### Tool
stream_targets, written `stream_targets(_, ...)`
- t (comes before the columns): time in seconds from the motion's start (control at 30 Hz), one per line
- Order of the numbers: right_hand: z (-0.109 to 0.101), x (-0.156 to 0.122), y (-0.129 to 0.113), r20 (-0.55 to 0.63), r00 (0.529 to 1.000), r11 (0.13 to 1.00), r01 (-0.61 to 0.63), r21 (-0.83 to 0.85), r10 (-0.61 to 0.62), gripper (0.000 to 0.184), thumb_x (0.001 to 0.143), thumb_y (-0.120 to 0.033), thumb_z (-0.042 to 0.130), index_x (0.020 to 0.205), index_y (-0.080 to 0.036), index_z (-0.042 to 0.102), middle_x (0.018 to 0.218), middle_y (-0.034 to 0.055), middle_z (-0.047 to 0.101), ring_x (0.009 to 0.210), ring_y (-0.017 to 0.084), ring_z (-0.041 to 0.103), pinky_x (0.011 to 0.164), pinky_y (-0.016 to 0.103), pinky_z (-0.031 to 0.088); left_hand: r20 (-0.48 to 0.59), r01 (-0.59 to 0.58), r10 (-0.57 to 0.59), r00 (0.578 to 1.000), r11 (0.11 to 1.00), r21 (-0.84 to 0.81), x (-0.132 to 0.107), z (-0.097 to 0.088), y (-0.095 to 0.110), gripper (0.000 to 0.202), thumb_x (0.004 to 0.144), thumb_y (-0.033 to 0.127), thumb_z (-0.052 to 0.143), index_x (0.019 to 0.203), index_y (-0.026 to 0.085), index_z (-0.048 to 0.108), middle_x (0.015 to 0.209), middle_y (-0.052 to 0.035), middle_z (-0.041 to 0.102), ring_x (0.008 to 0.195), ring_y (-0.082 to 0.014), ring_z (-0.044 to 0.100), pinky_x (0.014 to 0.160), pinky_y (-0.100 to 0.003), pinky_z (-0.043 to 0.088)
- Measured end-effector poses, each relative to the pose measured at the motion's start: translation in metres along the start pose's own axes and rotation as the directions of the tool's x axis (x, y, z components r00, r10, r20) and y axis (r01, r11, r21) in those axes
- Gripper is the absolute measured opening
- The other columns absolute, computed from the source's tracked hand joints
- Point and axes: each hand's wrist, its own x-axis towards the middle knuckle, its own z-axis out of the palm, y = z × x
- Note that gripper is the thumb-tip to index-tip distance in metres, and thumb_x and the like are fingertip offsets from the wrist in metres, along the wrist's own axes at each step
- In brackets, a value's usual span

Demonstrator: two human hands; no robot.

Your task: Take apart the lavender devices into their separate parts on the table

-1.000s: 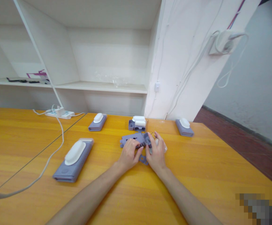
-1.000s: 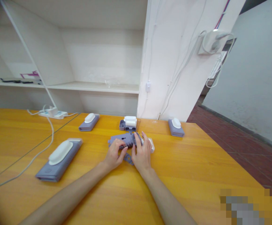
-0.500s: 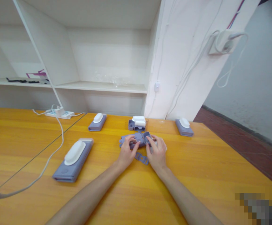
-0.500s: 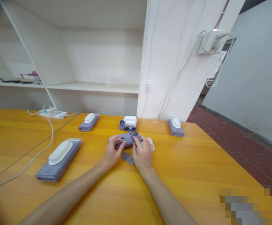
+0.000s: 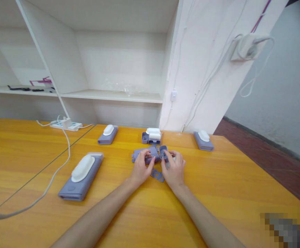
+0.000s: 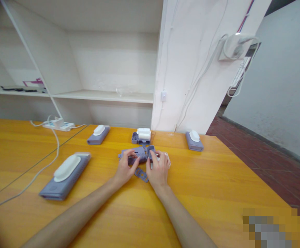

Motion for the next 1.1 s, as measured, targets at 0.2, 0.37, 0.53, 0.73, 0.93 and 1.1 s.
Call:
stream_targets(0.2,-0.001,0.0,-0.002,-0.051,0.998,0.999,-0.031,-0.011,0.03,0.028,0.081,-0.022,0.053,0.107,-0.023,0.062,0.105,0.0089,0.05,0.1,0.024,0.046,0.084,0.041,0.035,0.109,-0.06,0.049,0.993,0.994,0.092,0.005,-0.008,0.01,0.007,0.085,0.027,0.052,0.085,0.019,0.051,0.083,-0.0046,0.057,0.082,-0.0181,0.054,0.075,-0.033,0.045)
stream_targets(0.37,-0.002,0.0,-0.002,-0.064,0.997,0.999,-0.04,-0.016,0.039,0.027,0.079,-0.019,0.054,0.105,-0.023,0.063,0.107,0.0092,0.05,0.1,0.025,0.046,0.085,0.043,0.033,0.139,-0.076,0.059,0.989,0.991,0.115,0.006,-0.009,0.012,0.009,0.086,0.025,0.049,0.08,0.02,0.052,0.078,-0.0042,0.057,0.08,-0.0185,0.053,0.074,-0.033,0.043)
stream_targets(0.53,-0.002,0.0,-0.002,-0.072,0.996,0.999,-0.05,-0.014,0.049,0.026,0.08,-0.019,0.052,0.103,-0.024,0.064,0.109,0.0094,0.05,0.103,0.026,0.045,0.087,0.043,0.032,0.145,-0.096,0.077,0.986,0.988,0.124,0.006,-0.009,0.013,0.007,0.086,0.024,0.05,0.081,0.02,0.053,0.078,-0.0043,0.057,0.079,-0.0184,0.053,0.072,-0.033,0.042)
stream_targets(0.73,-0.001,0.001,0.001,-0.059,0.998,0.998,-0.011,0.058,0.014,0.025,0.083,-0.018,0.049,0.103,-0.024,0.063,0.113,0.0082,0.05,0.108,0.023,0.046,0.092,0.042,0.031,0.246,-0.241,0.2,0.948,0.959,0.151,0.003,-0.008,0.014,0.008,0.083,0.027,0.053,0.084,0.019,0.052,0.079,-0.0043,0.058,0.076,-0.0181,0.052,0.07,-0.033,0.04)
stream_targets(0.93,0.0,0.0,0.001,-0.044,0.999,0.996,0.025,0.084,-0.021,0.024,0.084,-0.02,0.049,0.103,-0.023,0.063,0.112,0.0078,0.053,0.108,0.023,0.047,0.094,0.043,0.032,0.204,-0.199,0.144,0.968,0.939,0.28,0.004,-0.008,0.013,0.008,0.086,0.02,0.047,0.091,0.018,0.053,0.085,-0.0064,0.059,0.084,-0.0199,0.053,0.075,-0.035,0.04)
stream_targets(1.1,0.0,-0.001,0.0,-0.04,0.999,0.996,0.033,0.077,-0.03,0.024,0.083,-0.02,0.05,0.104,-0.024,0.063,0.113,0.008,0.053,0.108,0.024,0.047,0.093,0.044,0.033,0.065,0.004,-0.042,0.997,0.866,0.499,0.006,-0.006,0.009,0.02,0.084,0.027,0.05,0.102,0.019,0.053,0.105,-0.0116,0.057,0.102,-0.0271,0.051,0.088,-0.045,0.038)
